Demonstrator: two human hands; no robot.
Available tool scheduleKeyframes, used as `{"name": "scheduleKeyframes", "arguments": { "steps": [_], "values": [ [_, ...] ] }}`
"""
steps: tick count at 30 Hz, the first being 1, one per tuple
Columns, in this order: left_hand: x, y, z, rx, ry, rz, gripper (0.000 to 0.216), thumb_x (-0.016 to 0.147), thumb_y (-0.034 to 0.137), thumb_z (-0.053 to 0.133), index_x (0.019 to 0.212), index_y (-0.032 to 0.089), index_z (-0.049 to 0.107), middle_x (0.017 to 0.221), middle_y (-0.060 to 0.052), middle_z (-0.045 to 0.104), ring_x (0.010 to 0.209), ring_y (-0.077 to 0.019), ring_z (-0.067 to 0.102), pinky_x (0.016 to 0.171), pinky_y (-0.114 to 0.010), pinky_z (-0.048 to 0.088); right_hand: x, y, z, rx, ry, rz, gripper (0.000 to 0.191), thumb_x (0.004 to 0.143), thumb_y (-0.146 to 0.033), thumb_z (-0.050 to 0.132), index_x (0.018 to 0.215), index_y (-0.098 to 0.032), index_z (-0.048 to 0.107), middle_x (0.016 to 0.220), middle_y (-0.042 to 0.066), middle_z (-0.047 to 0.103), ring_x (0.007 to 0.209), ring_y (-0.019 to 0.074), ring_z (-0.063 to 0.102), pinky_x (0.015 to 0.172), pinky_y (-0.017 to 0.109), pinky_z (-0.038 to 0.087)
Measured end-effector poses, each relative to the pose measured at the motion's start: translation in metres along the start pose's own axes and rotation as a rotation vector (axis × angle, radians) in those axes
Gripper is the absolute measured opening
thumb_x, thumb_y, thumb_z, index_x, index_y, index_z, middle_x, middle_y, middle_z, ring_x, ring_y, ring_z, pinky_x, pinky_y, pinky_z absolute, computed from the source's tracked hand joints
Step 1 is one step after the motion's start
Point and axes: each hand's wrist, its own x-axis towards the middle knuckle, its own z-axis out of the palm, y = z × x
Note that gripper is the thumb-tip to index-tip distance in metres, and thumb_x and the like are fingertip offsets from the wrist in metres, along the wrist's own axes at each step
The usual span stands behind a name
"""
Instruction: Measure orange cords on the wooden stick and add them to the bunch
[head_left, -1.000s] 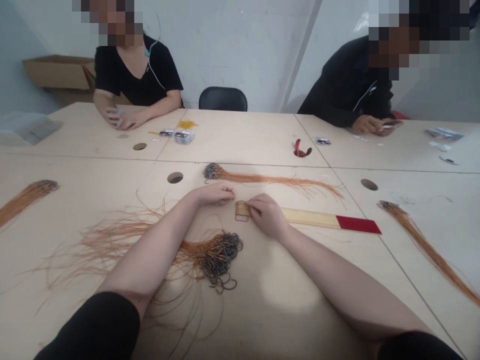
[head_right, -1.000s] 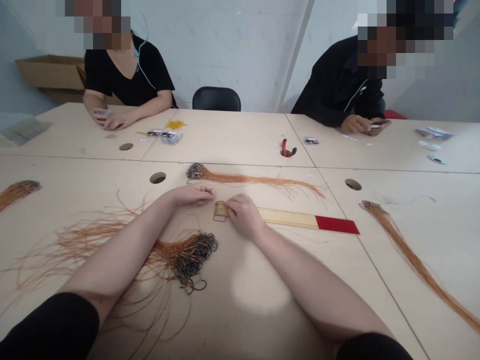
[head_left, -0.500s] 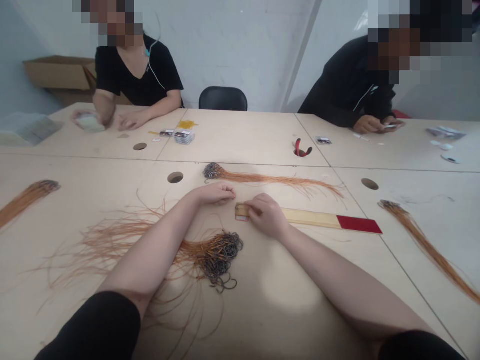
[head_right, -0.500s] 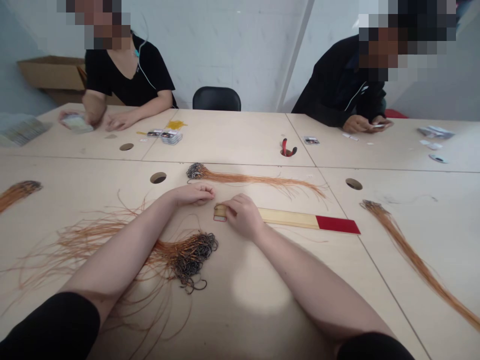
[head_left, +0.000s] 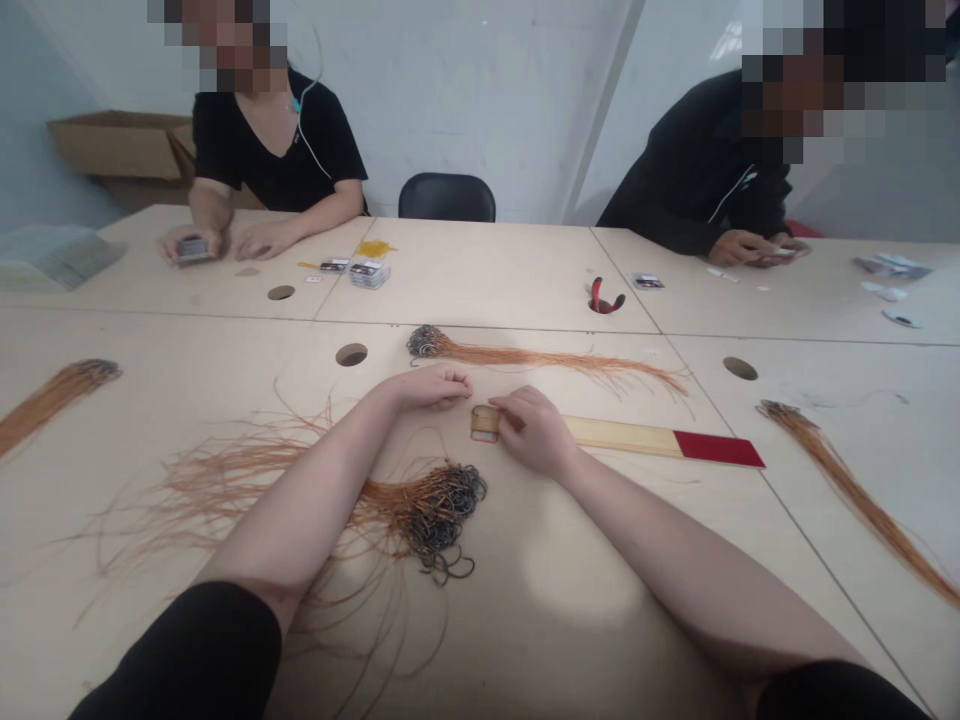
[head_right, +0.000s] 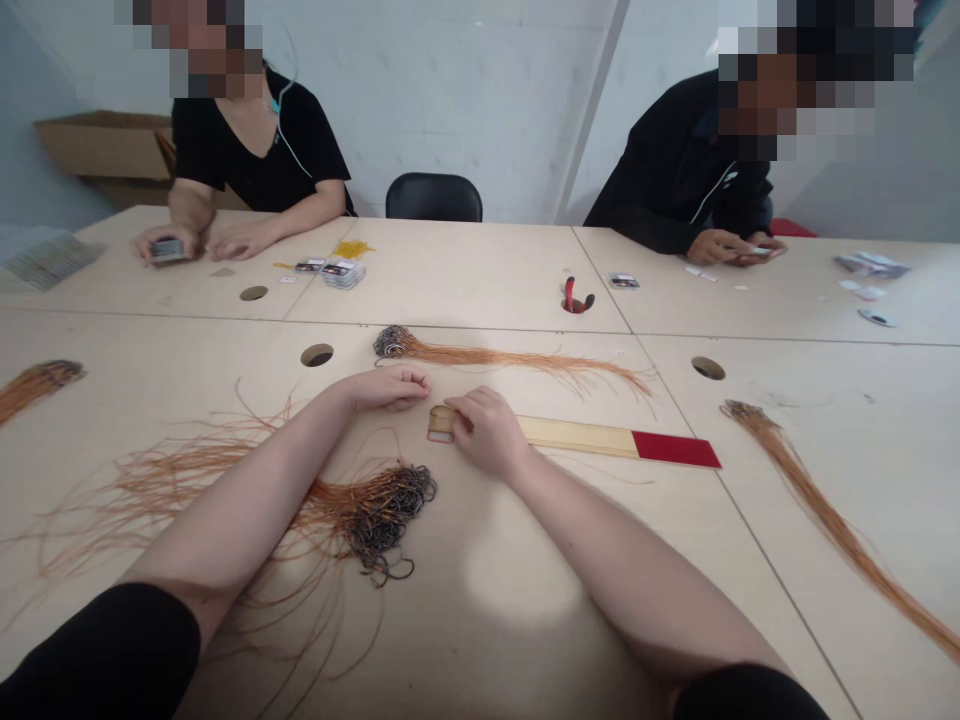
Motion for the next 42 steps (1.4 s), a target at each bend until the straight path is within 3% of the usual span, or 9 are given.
{"name": "scheduleKeyframes", "arguments": {
  "steps": [18,25,29,35,39,42],
  "values": [
    [0.001,-0.001,-0.002,0.017,-0.006,-0.001,0.020,0.079,0.034,0.057,0.077,0.015,0.050,0.044,0.009,0.031,0.036,-0.0038,0.022,0.038,-0.017,0.012,0.002,-0.003,-0.001,0.068,-0.042,-0.110,0.022,0.085,-0.013,0.046,0.097,-0.018,0.064,0.077,0.005,0.062,0.077,0.0169,0.053,0.077,0.033,0.044],
    [-0.001,0.001,0.000,-0.009,0.016,-0.021,0.021,0.076,0.034,0.060,0.075,0.015,0.050,0.043,0.009,0.030,0.036,-0.0036,0.022,0.037,-0.017,0.011,0.000,0.000,0.000,-0.077,-0.032,0.084,0.027,0.077,-0.010,0.049,0.097,-0.017,0.065,0.081,0.007,0.063,0.081,0.0202,0.053,0.077,0.036,0.042],
    [-0.001,0.002,0.001,-0.006,0.006,-0.004,0.021,0.076,0.033,0.059,0.074,0.014,0.051,0.044,0.009,0.030,0.036,-0.0036,0.023,0.037,-0.017,0.012,0.001,-0.001,-0.003,-0.175,-0.041,0.131,0.027,0.079,-0.012,0.047,0.100,-0.017,0.064,0.088,0.009,0.063,0.088,0.0230,0.053,0.078,0.038,0.041],
    [0.000,-0.003,-0.002,-0.018,0.003,0.001,0.023,0.075,0.035,0.061,0.076,0.014,0.052,0.045,0.009,0.032,0.037,-0.0036,0.024,0.038,-0.017,0.013,-0.001,0.001,-0.022,-0.197,-0.260,-0.071,0.043,0.086,-0.032,0.050,0.126,-0.018,0.048,0.117,0.012,0.055,0.105,0.0255,0.048,0.086,0.040,0.040],
    [0.000,-0.008,-0.005,-0.039,-0.003,0.018,0.023,0.076,0.035,0.061,0.079,0.015,0.050,0.048,0.009,0.031,0.038,-0.0028,0.024,0.039,-0.017,0.014,-0.004,0.004,-0.025,-0.235,-0.347,-0.061,0.062,0.085,-0.048,0.049,0.136,-0.015,0.036,0.126,0.015,0.050,0.113,0.0289,0.043,0.091,0.045,0.036],
    [0.000,-0.010,-0.006,-0.080,0.002,0.039,0.022,0.077,0.034,0.060,0.078,0.015,0.048,0.048,0.010,0.030,0.038,-0.0024,0.023,0.040,-0.017,0.012,-0.003,0.006,-0.021,-0.224,-0.373,-0.040,0.059,0.086,-0.046,0.049,0.134,-0.015,0.038,0.124,0.014,0.052,0.112,0.0276,0.045,0.091,0.045,0.036]
  ]
}}
